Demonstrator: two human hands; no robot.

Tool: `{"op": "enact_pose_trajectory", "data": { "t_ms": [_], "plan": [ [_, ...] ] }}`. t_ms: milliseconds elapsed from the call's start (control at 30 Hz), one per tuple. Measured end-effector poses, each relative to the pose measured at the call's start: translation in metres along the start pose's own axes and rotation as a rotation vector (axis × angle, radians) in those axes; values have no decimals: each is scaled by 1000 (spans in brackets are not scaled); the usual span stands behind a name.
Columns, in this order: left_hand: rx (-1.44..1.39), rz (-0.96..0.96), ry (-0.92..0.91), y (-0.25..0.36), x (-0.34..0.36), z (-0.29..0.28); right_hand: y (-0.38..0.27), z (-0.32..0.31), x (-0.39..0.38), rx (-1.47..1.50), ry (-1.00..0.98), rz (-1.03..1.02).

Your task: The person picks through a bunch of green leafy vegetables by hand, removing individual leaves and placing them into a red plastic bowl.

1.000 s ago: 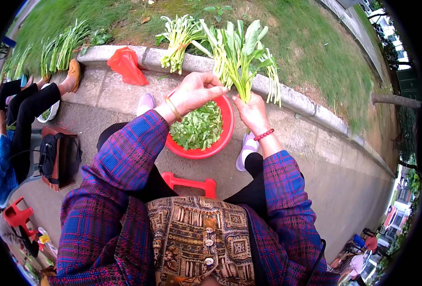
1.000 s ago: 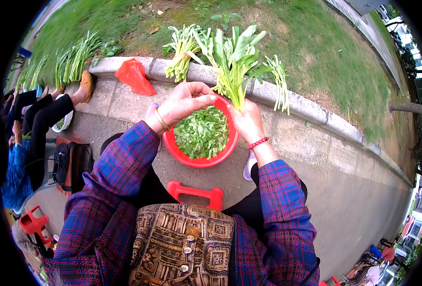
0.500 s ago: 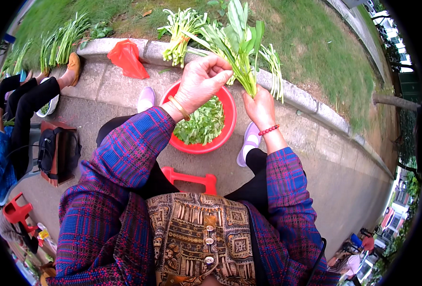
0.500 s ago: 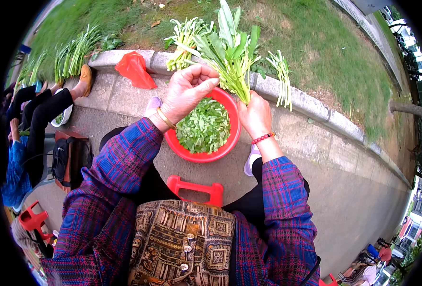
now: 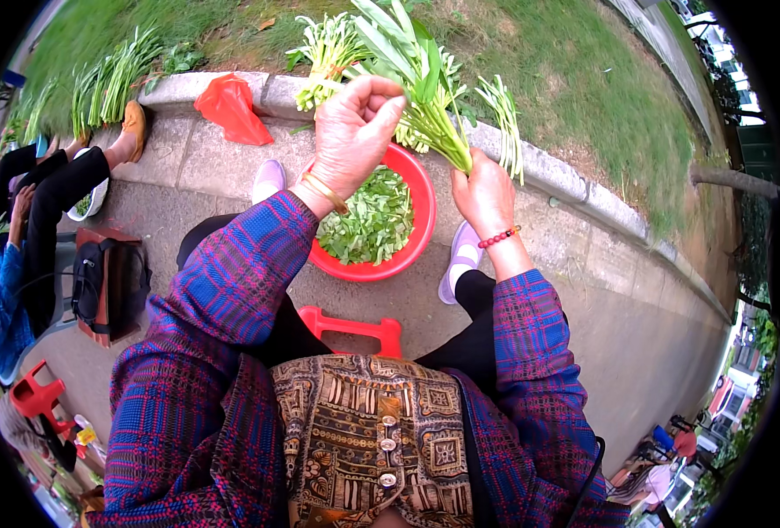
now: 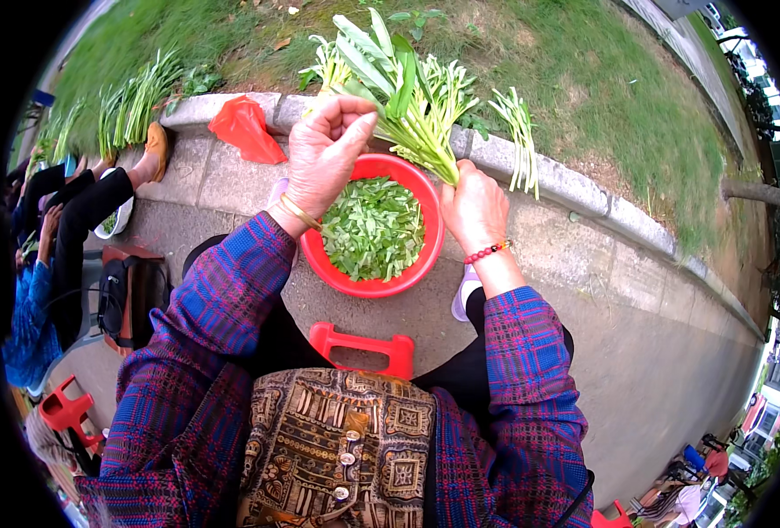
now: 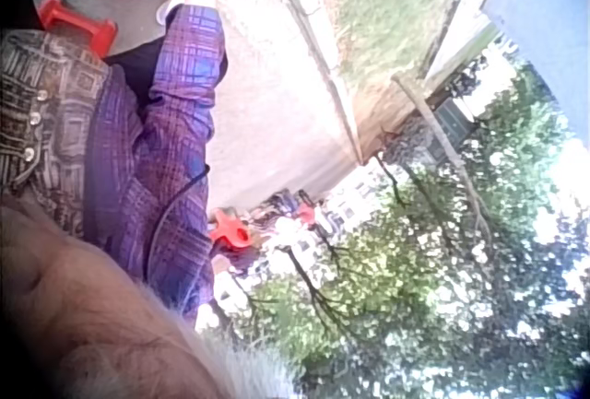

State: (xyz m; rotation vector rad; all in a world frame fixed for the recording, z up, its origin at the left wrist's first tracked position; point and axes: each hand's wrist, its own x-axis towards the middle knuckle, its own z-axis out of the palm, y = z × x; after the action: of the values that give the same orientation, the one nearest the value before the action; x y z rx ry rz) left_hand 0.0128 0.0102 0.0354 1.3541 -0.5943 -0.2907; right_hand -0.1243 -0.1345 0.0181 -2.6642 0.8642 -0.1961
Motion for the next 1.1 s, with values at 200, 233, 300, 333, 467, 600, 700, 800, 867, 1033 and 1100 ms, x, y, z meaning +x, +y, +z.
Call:
{"op": "enact_pose_trajectory", "data": {
  "t_ms": [200,233,300,333,467,600,700,800,867,1033,1100],
  "plan": [
    [249,38,-58,7,4,-2,0,0,0,-71,21,-21],
    [253,-21,-90,-4,5,-3,-2,-1,0,-76,14,-17],
    [217,-133,-140,-9,7,-3,-4,-4,-1,-88,1,-6],
    [188,-125,-163,-11,8,-4,-3,-3,-1,-90,-2,-9],
    [106,-52,-174,-17,9,-7,-3,-4,2,-119,-55,-4],
    [-222,-253,-70,5,2,-3,1,-2,3,-109,-94,30],
    [-278,-309,-24,-2,0,-4,11,2,6,-31,-85,35],
    [-329,-370,7,-6,0,-9,17,3,9,-13,-111,54],
    [-339,-422,24,-8,1,-11,17,0,10,-14,-127,60],
    [-318,-414,15,-11,2,-11,19,-3,10,-19,-129,75],
    [-328,-418,4,-10,2,-11,21,-3,10,-15,-121,84]
  ]
}}
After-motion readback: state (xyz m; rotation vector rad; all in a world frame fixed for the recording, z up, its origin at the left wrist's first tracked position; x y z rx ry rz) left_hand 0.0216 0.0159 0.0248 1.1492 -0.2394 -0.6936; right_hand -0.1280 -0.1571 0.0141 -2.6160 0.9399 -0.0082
